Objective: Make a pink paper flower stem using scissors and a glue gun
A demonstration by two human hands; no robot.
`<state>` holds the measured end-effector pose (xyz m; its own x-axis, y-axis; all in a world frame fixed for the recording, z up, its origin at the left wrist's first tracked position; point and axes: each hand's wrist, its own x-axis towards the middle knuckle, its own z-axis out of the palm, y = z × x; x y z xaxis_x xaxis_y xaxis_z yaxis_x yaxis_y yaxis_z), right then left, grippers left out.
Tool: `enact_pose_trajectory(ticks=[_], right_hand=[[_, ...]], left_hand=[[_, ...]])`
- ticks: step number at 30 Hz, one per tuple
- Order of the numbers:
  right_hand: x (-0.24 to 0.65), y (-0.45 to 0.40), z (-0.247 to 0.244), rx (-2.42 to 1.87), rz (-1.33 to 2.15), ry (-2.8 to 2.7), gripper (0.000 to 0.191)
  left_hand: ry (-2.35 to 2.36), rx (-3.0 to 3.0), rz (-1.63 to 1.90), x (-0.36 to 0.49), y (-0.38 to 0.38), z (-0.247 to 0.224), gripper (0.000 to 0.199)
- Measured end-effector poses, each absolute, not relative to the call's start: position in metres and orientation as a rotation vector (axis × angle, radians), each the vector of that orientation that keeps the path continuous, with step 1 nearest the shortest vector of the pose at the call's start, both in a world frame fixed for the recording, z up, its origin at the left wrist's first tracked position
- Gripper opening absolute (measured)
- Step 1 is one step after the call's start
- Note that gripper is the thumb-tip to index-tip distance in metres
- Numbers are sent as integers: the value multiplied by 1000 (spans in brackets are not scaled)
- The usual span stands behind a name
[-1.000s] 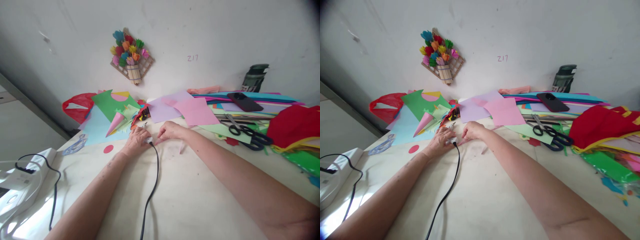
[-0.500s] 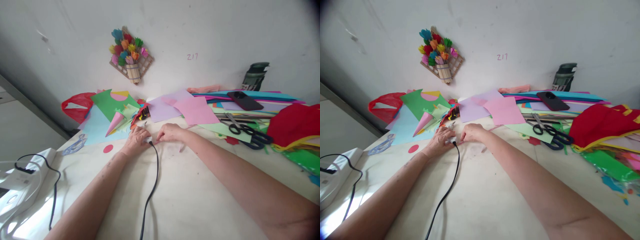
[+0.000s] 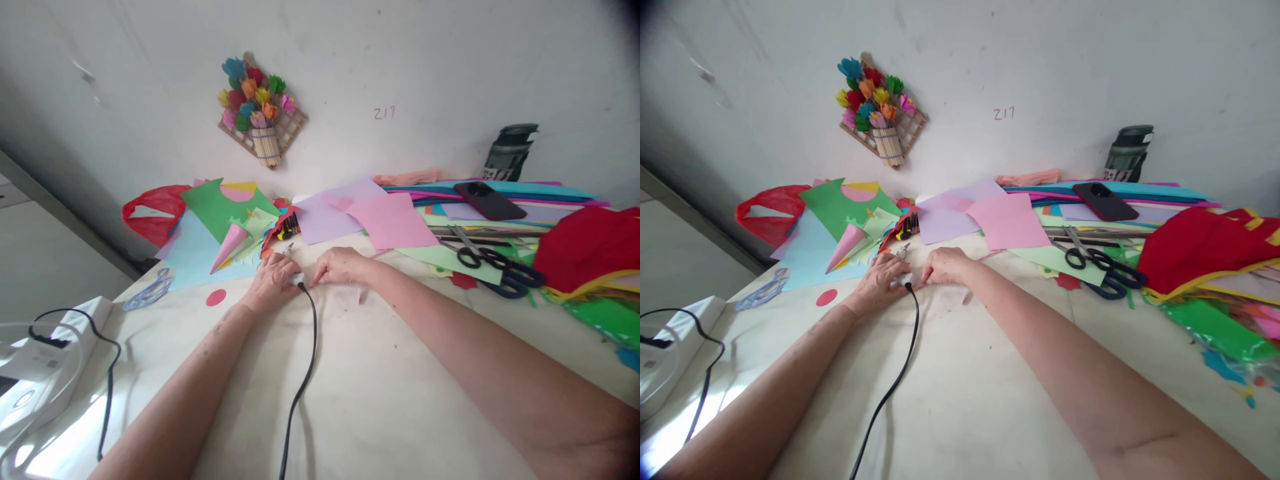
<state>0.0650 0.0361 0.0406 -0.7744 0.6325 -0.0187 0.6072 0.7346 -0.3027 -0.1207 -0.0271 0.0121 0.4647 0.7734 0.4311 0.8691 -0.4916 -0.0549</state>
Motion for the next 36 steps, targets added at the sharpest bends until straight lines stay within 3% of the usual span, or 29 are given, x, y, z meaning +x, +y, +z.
enact_pose_trajectory(ticks=[36], right_hand=[[69,26,47,-714,135,-3051,24]], left_hand=[[-1435,-2478,-520,-121,-24,12,20]])
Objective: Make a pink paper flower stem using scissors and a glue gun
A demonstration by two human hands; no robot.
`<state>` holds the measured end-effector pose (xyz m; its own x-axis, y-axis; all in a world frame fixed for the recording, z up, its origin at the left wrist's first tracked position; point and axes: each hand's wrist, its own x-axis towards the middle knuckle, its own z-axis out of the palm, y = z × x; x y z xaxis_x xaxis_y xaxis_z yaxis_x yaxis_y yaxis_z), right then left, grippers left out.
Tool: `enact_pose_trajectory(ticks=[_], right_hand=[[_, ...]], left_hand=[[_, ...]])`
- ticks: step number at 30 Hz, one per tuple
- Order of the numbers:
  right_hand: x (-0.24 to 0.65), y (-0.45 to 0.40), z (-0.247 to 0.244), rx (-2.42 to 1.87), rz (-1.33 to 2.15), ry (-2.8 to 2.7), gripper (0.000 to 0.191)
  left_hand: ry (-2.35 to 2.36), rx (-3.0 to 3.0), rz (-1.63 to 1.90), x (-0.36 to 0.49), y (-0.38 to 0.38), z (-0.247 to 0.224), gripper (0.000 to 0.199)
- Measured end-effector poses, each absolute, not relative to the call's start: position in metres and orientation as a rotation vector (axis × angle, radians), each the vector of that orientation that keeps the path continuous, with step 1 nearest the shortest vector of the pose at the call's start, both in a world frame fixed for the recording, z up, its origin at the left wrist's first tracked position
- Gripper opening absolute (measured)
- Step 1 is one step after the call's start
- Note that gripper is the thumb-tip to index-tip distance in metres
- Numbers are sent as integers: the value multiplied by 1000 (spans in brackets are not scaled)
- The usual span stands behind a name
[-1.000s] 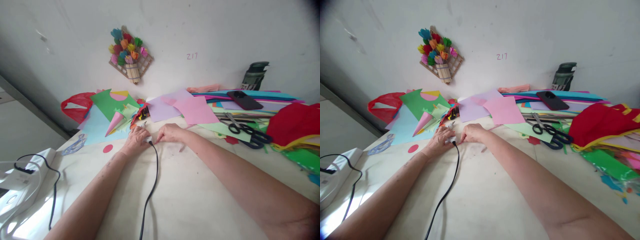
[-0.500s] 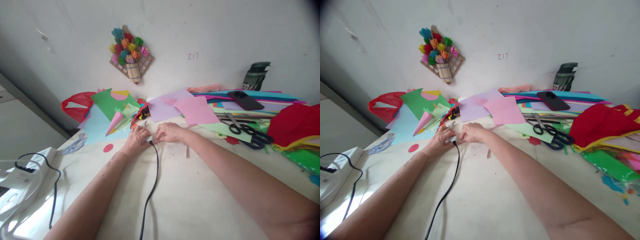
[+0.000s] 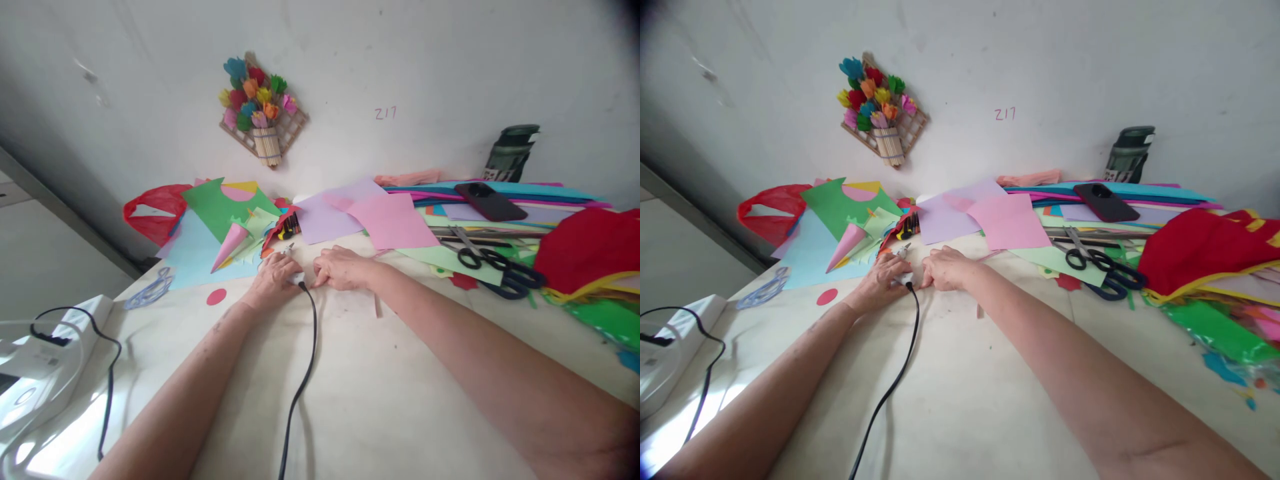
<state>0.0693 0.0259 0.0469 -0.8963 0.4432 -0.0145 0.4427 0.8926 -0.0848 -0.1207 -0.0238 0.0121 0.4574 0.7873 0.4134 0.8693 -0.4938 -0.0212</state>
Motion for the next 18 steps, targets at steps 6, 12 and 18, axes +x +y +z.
enact_pose_trajectory(ticks=[6,12,18], right_hand=[[68,19,54,-737,65,-3076,25],[66,16,55,-804,30,-3086,21],[65,17,53,-798,0,-3080,16]], left_hand=[[-1368,-2618,-486,-124,-25,24,23],[-1446,-2605,-507,-136,-30,35,27],[-1447,-2600,-406,-139,-36,39,31]])
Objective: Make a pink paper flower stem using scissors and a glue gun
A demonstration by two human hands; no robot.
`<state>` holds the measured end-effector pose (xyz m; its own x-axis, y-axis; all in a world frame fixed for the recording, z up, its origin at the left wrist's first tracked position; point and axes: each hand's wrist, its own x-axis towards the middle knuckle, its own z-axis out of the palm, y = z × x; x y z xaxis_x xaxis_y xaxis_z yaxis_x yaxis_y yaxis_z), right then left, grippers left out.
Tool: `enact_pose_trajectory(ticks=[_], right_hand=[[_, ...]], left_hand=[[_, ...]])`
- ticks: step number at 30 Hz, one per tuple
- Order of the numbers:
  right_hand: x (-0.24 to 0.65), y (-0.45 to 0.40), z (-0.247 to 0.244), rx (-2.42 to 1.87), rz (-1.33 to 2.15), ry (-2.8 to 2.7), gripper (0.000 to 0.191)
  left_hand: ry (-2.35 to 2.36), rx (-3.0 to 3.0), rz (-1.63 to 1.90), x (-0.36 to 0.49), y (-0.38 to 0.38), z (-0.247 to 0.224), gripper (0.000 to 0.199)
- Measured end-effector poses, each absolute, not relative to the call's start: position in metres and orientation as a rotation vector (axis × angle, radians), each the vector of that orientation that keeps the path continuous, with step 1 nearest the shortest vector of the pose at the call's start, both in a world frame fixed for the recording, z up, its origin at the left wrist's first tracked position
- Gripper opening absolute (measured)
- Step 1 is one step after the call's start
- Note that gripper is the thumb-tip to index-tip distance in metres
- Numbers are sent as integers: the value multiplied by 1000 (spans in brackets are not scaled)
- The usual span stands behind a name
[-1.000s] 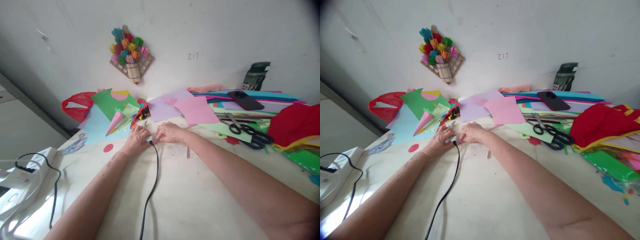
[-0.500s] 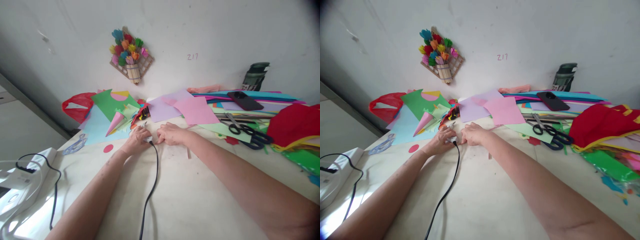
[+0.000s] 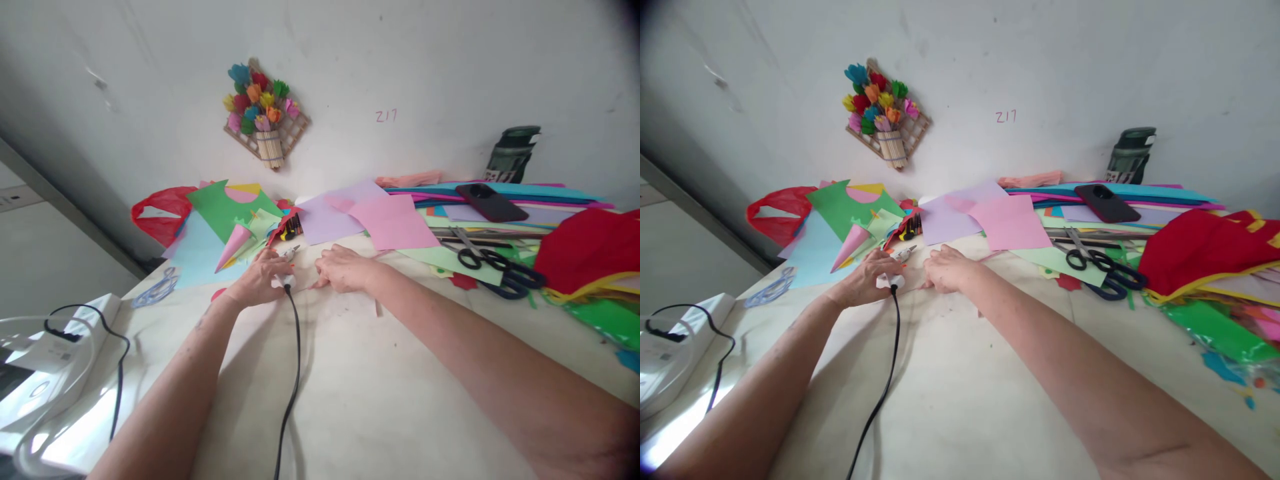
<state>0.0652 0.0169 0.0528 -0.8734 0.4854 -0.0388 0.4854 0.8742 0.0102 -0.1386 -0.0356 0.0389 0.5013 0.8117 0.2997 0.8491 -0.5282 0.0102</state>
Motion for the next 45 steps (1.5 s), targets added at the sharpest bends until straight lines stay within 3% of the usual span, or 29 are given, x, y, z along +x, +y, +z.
enact_pose_trajectory(ticks=[7,12,18,25,38,45], right_hand=[[63,17,54,730,96,2999,17],[61,14,55,719,50,2979,26],[82,21,57,1023,-151,3095,30],[116,33,59,1440,-91,2921,27],[117,20,45,1329,205,2896,22],[118,30,40,1301,253,3052,29]], left_hand=[[-1405,-2638,-300,-133,-43,49,37],[-1327,-2641,-262,-104,-53,53,27],[-1286,-2528,-238,-80,-66,42,30],[-1271,-2466,-234,-74,-76,39,30],[-1419,-2195,-421,-80,-65,37,23],[-1337,-2261,-433,-70,-66,37,26]])
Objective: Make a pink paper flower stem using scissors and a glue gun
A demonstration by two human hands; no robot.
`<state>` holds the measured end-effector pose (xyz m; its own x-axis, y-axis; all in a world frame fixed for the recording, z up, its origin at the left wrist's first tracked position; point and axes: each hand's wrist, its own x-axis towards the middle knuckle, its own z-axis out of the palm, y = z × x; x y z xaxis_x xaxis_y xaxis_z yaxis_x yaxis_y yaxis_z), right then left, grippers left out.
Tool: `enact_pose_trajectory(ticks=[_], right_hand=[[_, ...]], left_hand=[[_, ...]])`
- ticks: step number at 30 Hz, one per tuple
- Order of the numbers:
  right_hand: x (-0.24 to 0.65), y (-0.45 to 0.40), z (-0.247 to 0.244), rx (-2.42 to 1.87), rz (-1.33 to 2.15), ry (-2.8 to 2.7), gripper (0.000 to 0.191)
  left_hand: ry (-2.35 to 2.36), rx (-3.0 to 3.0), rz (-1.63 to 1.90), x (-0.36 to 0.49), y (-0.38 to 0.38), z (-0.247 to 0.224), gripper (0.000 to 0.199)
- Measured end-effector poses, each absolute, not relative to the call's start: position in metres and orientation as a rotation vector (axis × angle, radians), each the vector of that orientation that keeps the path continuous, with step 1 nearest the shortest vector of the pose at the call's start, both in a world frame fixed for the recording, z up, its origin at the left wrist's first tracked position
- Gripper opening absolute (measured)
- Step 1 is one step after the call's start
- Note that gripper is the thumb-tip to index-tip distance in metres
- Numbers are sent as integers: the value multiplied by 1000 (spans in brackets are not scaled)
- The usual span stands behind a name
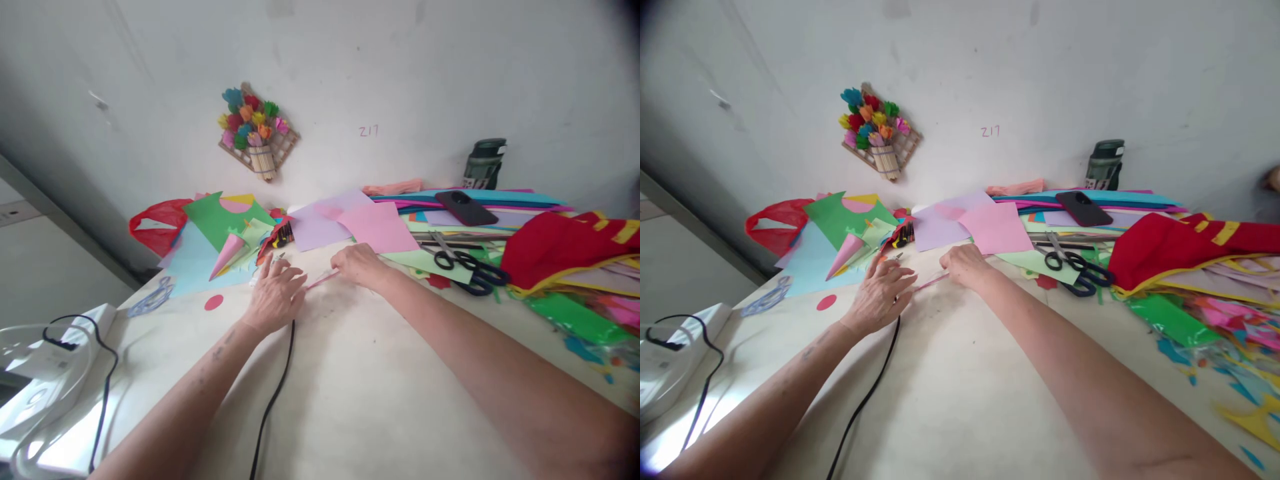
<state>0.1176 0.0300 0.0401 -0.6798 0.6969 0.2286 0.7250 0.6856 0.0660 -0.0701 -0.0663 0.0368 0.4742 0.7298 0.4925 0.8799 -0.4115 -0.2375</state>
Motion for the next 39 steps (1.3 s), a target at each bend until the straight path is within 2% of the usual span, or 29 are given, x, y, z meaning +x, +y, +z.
enact_pose_trajectory(ticks=[6,11,21,29,39], right_hand=[[123,38,34,-969,-117,-2724,32],[125,46,26,-865,-113,-2709,25],[126,53,23,-849,-116,-2654,25],[125,53,22,-955,-37,-2626,19],[125,51,22,-908,-57,-2633,22]], left_hand=[[-1271,-2294,-376,-65,-63,29,26],[-1258,-2309,-341,-64,-61,28,28],[-1294,-2245,-407,-63,-60,24,27],[-1290,-2237,-432,-61,-61,22,25],[-1303,-2267,-438,-61,-61,21,25]])
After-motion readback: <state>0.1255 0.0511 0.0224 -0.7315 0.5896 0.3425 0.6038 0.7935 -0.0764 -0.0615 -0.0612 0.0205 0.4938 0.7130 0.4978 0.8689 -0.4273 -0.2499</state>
